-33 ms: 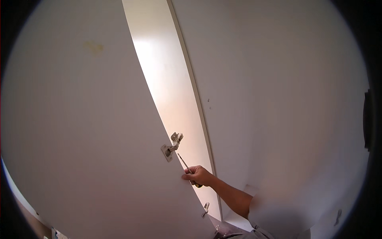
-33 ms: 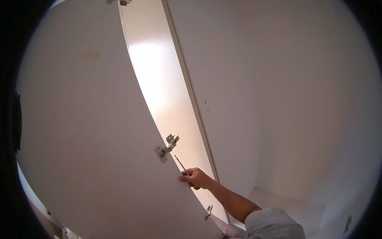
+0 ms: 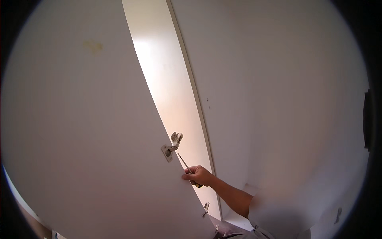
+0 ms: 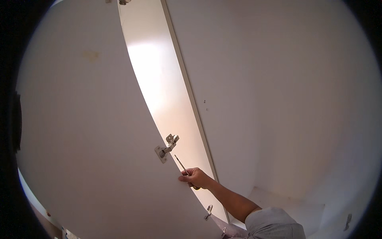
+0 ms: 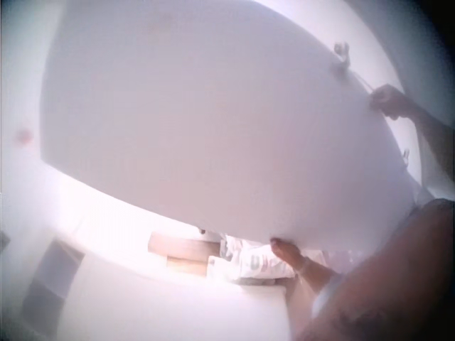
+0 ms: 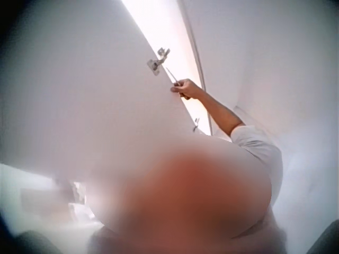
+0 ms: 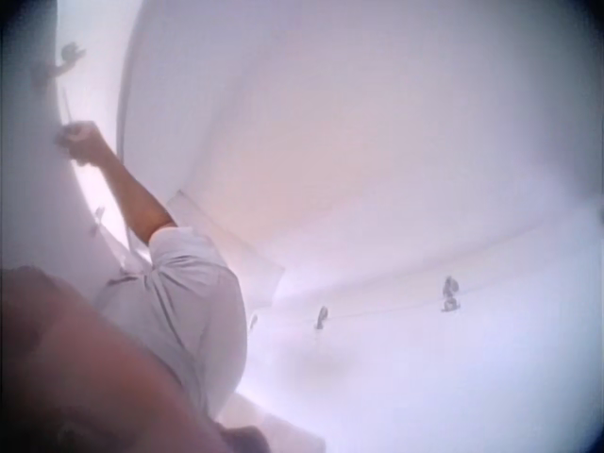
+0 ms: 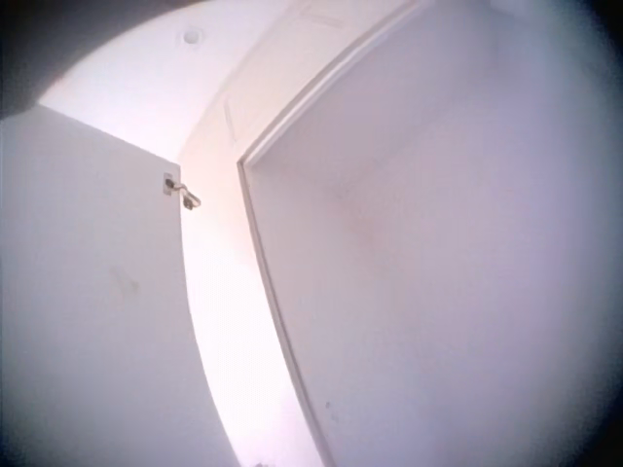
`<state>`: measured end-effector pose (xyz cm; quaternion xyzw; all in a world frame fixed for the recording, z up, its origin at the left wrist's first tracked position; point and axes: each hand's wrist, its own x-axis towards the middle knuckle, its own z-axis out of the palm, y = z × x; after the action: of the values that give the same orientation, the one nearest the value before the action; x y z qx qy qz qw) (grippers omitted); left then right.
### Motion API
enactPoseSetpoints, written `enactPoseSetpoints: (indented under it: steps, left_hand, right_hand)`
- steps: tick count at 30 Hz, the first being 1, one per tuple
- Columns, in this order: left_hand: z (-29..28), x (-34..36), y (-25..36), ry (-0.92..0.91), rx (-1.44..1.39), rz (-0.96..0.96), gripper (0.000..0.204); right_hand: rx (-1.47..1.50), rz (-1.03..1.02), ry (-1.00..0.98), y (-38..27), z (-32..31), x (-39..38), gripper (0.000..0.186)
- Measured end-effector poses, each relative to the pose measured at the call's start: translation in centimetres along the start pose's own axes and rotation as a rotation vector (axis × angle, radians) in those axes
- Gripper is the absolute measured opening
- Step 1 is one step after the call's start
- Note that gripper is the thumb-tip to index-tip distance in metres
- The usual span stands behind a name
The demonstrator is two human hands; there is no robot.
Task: The person installs a hinge on a white cabinet door using a drill and a screwdriver.
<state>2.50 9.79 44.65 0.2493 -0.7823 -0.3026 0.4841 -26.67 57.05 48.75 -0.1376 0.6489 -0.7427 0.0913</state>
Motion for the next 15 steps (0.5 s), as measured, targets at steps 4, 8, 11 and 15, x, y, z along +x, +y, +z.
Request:
enactPoseSetpoints:
  steps: [4, 8, 11, 15]
  left_hand:
    - [-0.8, -0.4, 7.3, 0.043, 0.160, -0.168, 0.049]
    - [0.9, 1.3, 3.4, 0.183, 0.407, 0.004, 0.048]
    - [4.1, 3.2, 1.9, 0.252, 0.076, 0.008, 0.046]
    - [6.0, 5.8, -0.2, 0.337, -0.193, 0.025, 0.043]
  right_hand:
    - [-0.039, -0.042, 0.061, 0.1, 1.1, -0.1, 0.021]
    - [-0.138, -0.055, 0.120, 0.9, 0.3, 0.9, 0.032]
    - [-0.091, -0.096, 0.139, 0.5, 0.5, 0.7, 0.034]
    - [-0.175, -0.105, 0.224, -1.5, 2.5, -0.1, 0.033]
